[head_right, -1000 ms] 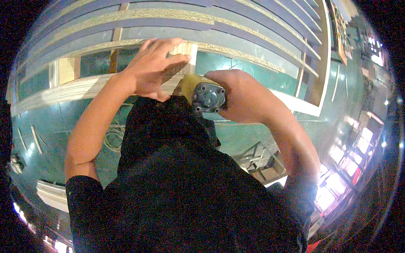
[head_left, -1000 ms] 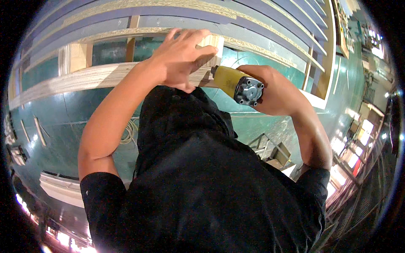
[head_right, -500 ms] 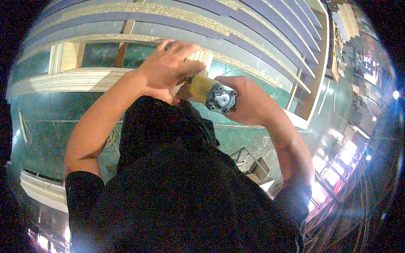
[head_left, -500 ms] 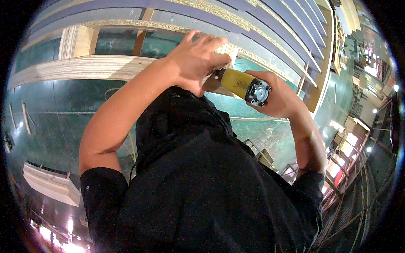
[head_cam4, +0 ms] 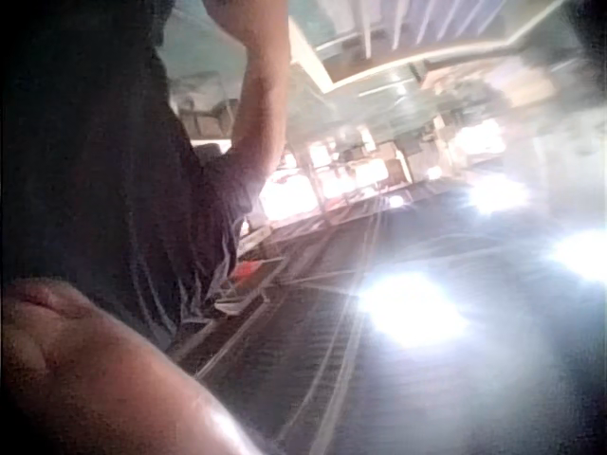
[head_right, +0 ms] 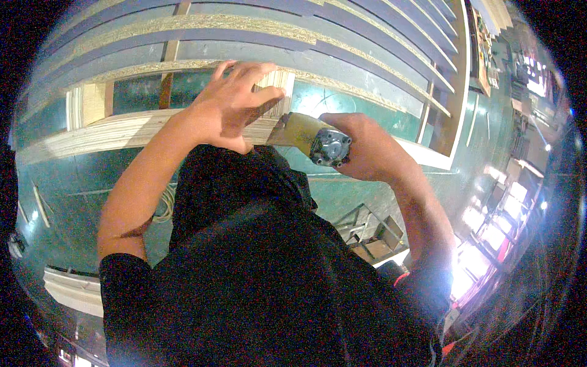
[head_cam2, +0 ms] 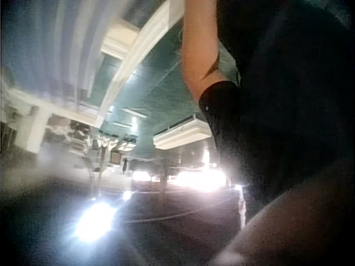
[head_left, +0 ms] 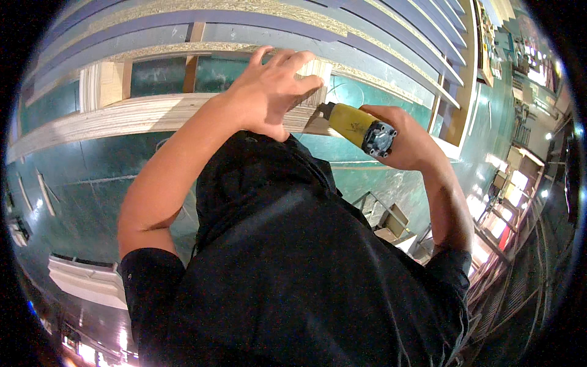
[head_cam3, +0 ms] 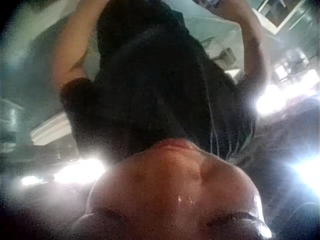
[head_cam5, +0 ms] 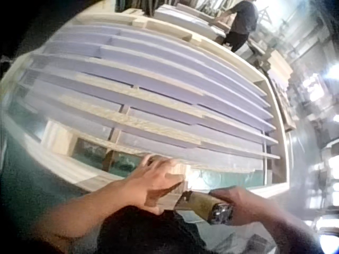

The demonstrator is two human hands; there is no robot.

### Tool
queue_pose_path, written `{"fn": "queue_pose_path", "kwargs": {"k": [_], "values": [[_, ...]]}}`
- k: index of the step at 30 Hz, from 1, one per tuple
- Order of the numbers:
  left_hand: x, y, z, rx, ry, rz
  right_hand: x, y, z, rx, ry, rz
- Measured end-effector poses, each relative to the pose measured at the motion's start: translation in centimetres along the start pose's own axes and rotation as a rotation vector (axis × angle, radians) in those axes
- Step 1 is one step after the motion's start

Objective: The person assembles a large wooden frame structure using a pneumatic nail gun. They position long wooden planks onto a pre-existing frame and secure them with nails. The person also retrieves small wooden blocks from a bucket and attaches them to the frame as supports.

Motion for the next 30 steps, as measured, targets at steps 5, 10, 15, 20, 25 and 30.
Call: {"fn": "queue_pose_path", "kwargs": {"k": [5,10,15,20,25,30], "values": [[0.0,-0.4,0.6,-0.002,0.053,-0.055,1.9,-2.0,-4.3,0.048,-0.107,0.117],[-0.1,-2.0,2.2,0.038,0.134,0.009,12.2,-10.4,-11.3,0.171,-0.328,0.426],[1.0,-0.7,1.8,-0.149,0.165,0.052,36.6,-18.3,-17.8,0.783,-0.714,1.194],[1.9,-0.2,2.2,-0.162,0.297,-0.073,67.9,-17.9,-31.3,1.567,-0.99,1.645],[1.2,5.7,2.8,-0.244,0.37,-0.234,92.8,-13.3,-44.0,2.22,-1.129,1.589],[2.4,2.1,3.7,-0.509,0.398,-0.096,102.6,-5.1,-46.2,2.45,-0.852,1.645]]}}
Point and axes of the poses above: each hand's wrist, its own z-axis towards the middle knuckle, its own x-axis out of the palm, y = z × x, the point moved 8 cm from there along z, towards the middle knuckle, and after that the axes turned 1 degree about x, right-handed, at the moved point
